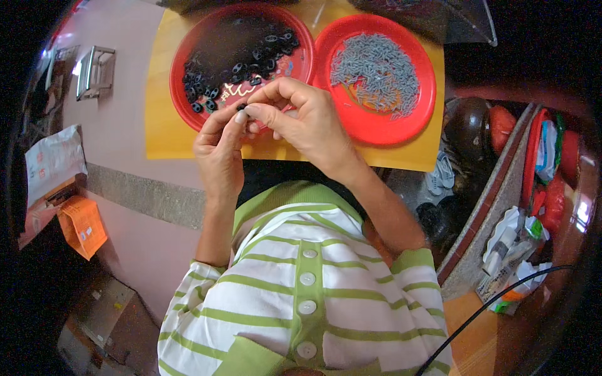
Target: The person sits at a table and repeatedly picks up small black plastic components and metal screws from two separate red trays. They insert the screws into the plastic components by hand, performing a repetitive assembly task. The person handles the items one at a time, manipulating them with both hands to fit the parts together.
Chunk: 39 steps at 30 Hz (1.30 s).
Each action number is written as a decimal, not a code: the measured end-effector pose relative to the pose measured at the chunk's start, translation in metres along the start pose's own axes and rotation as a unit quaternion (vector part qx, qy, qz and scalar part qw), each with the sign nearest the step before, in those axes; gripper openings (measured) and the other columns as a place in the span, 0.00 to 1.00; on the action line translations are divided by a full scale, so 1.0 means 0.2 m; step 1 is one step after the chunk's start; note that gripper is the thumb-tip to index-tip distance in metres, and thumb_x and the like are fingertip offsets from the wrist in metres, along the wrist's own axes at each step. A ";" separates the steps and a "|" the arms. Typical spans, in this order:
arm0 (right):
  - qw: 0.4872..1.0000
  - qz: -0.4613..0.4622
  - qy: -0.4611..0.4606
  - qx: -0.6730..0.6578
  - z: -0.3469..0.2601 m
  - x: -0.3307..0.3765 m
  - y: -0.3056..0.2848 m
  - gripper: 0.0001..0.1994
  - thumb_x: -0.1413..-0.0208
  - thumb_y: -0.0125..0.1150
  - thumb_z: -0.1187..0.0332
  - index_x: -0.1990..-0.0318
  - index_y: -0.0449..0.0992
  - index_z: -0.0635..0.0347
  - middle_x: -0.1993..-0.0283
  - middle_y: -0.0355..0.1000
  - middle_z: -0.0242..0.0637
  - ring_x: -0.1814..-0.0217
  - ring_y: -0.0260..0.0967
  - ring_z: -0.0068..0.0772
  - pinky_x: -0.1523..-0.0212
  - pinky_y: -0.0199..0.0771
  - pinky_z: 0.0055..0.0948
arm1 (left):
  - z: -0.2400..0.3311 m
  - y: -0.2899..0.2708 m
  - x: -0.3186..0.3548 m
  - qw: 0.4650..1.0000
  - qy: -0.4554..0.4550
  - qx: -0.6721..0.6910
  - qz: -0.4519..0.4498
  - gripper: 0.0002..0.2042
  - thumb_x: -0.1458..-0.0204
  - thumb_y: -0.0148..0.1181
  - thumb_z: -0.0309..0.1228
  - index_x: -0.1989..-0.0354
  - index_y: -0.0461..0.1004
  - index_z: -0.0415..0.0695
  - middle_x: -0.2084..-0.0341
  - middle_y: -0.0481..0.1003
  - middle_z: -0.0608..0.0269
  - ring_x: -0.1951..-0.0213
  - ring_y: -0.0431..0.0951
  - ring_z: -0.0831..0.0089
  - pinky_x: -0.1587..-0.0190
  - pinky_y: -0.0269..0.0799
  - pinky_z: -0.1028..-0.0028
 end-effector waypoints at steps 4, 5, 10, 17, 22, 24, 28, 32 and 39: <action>0.998 -0.022 0.008 0.061 0.01 -0.07 0.01 0.09 0.42 0.54 0.70 0.57 0.73 0.63 0.66 0.72 0.29 0.71 0.64 0.12 0.72 0.64 0.12 | 0.00 -0.10 0.06 1.000 0.000 -0.006 0.030 0.09 0.47 0.54 0.22 0.58 0.73 0.34 0.69 0.76 0.59 0.70 0.75 0.78 0.66 0.70 0.81; 0.992 -0.007 -0.044 0.122 0.00 -0.09 0.02 0.09 0.43 0.54 0.69 0.58 0.75 0.62 0.67 0.72 0.29 0.71 0.65 0.14 0.72 0.64 0.14 | 0.01 -0.12 0.09 1.000 -0.004 -0.012 0.026 0.09 0.46 0.53 0.22 0.58 0.73 0.34 0.69 0.76 0.59 0.71 0.74 0.78 0.67 0.69 0.81; 0.940 -0.053 -0.168 0.292 0.10 -0.26 0.22 0.07 0.52 0.59 0.70 0.67 0.75 0.63 0.70 0.71 0.44 0.68 0.72 0.41 0.66 0.70 0.34 | 0.00 -0.19 0.17 1.000 -0.008 0.018 0.000 0.09 0.47 0.53 0.21 0.59 0.73 0.33 0.68 0.75 0.59 0.70 0.75 0.78 0.66 0.69 0.81; 0.864 -0.033 -0.238 0.443 0.21 -0.35 0.38 0.09 0.52 0.60 0.68 0.65 0.72 0.62 0.70 0.68 0.41 0.68 0.70 0.43 0.69 0.70 0.37 | 0.03 -0.21 0.17 1.000 0.000 0.025 0.005 0.09 0.46 0.53 0.21 0.58 0.73 0.32 0.68 0.74 0.59 0.70 0.74 0.78 0.66 0.69 0.81; 0.843 -0.033 -0.231 0.485 0.18 -0.32 0.34 0.08 0.54 0.60 0.69 0.67 0.72 0.61 0.67 0.68 0.40 0.66 0.70 0.43 0.68 0.70 0.37 | 0.02 -0.20 0.14 0.999 0.002 0.032 -0.004 0.09 0.46 0.53 0.21 0.58 0.73 0.33 0.69 0.75 0.60 0.70 0.74 0.79 0.66 0.69 0.81; 0.854 -0.028 -0.222 0.469 0.17 -0.30 0.30 0.08 0.54 0.61 0.70 0.66 0.73 0.60 0.67 0.68 0.39 0.66 0.70 0.41 0.69 0.70 0.35 | 0.01 -0.19 0.14 0.999 0.001 0.036 -0.007 0.09 0.46 0.53 0.22 0.59 0.73 0.33 0.69 0.75 0.60 0.70 0.74 0.79 0.66 0.69 0.81; 0.916 -0.029 -0.201 0.345 0.08 -0.23 0.20 0.08 0.53 0.60 0.73 0.63 0.74 0.60 0.69 0.71 0.37 0.69 0.71 0.35 0.68 0.72 0.30 | 0.01 -0.18 0.12 0.999 -0.006 0.035 -0.002 0.08 0.46 0.53 0.23 0.59 0.73 0.34 0.69 0.75 0.61 0.70 0.74 0.79 0.66 0.69 0.81; 0.988 0.000 -0.066 0.140 0.07 -0.14 0.08 0.08 0.50 0.61 0.74 0.62 0.74 0.61 0.72 0.73 0.32 0.73 0.71 0.21 0.72 0.70 0.19 | -0.01 -0.16 0.11 0.999 -0.022 0.032 0.004 0.08 0.46 0.54 0.23 0.59 0.73 0.34 0.70 0.75 0.61 0.70 0.74 0.79 0.66 0.69 0.81; 0.997 0.026 0.004 -0.075 0.12 -0.02 -0.05 0.08 0.47 0.59 0.75 0.60 0.71 0.64 0.67 0.73 0.34 0.68 0.72 0.19 0.70 0.73 0.16 | -0.04 -0.06 0.07 0.999 -0.028 0.021 -0.020 0.08 0.46 0.54 0.23 0.60 0.73 0.35 0.71 0.75 0.61 0.70 0.74 0.79 0.66 0.69 0.81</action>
Point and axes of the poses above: each hand's wrist, its own x-axis away from the middle knuckle, its own y-axis out of the palm, z = x × y, the point moved 5 cm from there along -x, towards the middle knuckle
